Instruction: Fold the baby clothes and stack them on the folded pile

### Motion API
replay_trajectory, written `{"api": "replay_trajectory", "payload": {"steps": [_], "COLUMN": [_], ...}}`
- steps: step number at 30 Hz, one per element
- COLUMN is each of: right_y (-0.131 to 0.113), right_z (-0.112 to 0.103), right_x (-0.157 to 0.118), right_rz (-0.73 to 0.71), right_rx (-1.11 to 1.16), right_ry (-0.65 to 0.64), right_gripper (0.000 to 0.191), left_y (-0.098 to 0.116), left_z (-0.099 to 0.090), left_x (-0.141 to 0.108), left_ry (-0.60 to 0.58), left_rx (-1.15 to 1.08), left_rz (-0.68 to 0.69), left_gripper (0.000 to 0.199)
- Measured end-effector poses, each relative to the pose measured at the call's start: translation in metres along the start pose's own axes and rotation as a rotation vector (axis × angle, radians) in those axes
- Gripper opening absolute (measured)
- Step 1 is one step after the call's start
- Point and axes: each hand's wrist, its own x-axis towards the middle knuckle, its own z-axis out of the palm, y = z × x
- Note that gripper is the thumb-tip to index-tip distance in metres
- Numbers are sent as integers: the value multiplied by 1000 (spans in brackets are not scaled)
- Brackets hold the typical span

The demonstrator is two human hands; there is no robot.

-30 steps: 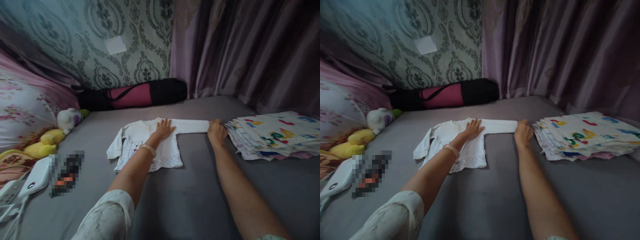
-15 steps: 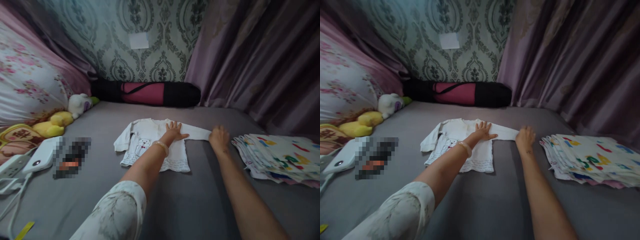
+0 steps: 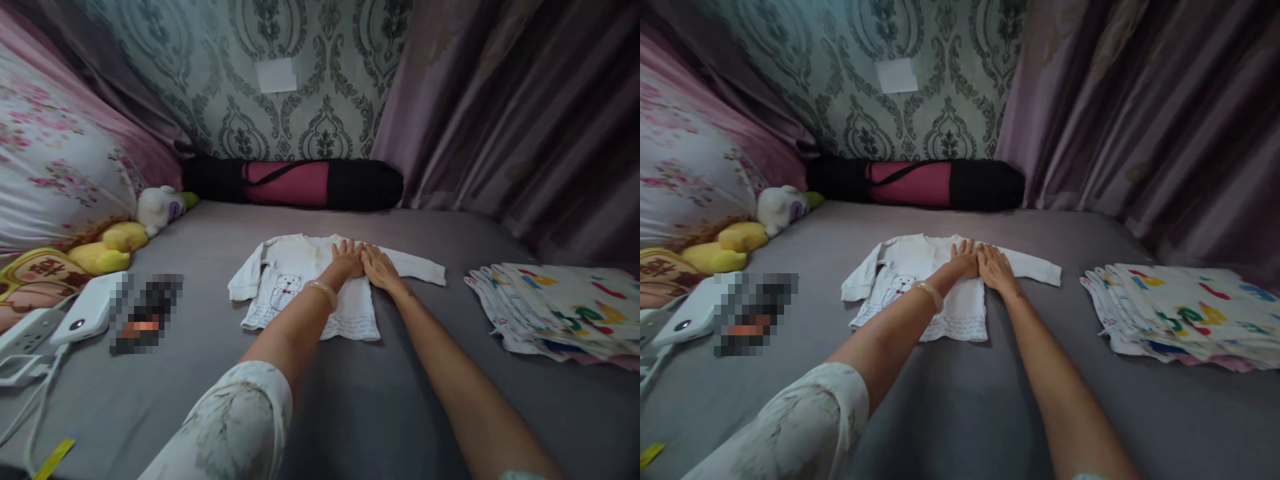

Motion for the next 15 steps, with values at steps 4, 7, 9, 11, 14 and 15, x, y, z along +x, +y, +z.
{"api": "replay_trajectory", "payload": {"steps": [4, 7, 9, 11, 14, 15], "right_y": [10, 17, 22, 29, 40, 44], "right_z": [-2, -6, -10, -15, -20, -22], "right_x": [-7, -15, -22, -29, -38, -41], "right_rz": [122, 203, 248, 279, 293, 300], "right_rx": [-104, -144, -157, -163, -180, -194], "right_ry": [-2, -5, -3, 8, 28, 35], "right_gripper": [66, 64, 61, 58, 57, 58], "left_y": [-2, -3, -2, -2, -2, -2], "left_z": [4, 5, 4, 3, 0, 0], "left_x": [4, 4, 3, 1, -1, -2], "left_ry": [23, 23, 24, 27, 30, 28], "left_rx": [-4, -10, -21, -33, -45, -47], "left_rz": [15, 11, 10, 17, 21, 21], "left_gripper": [84, 90, 94, 98, 100, 101]}}
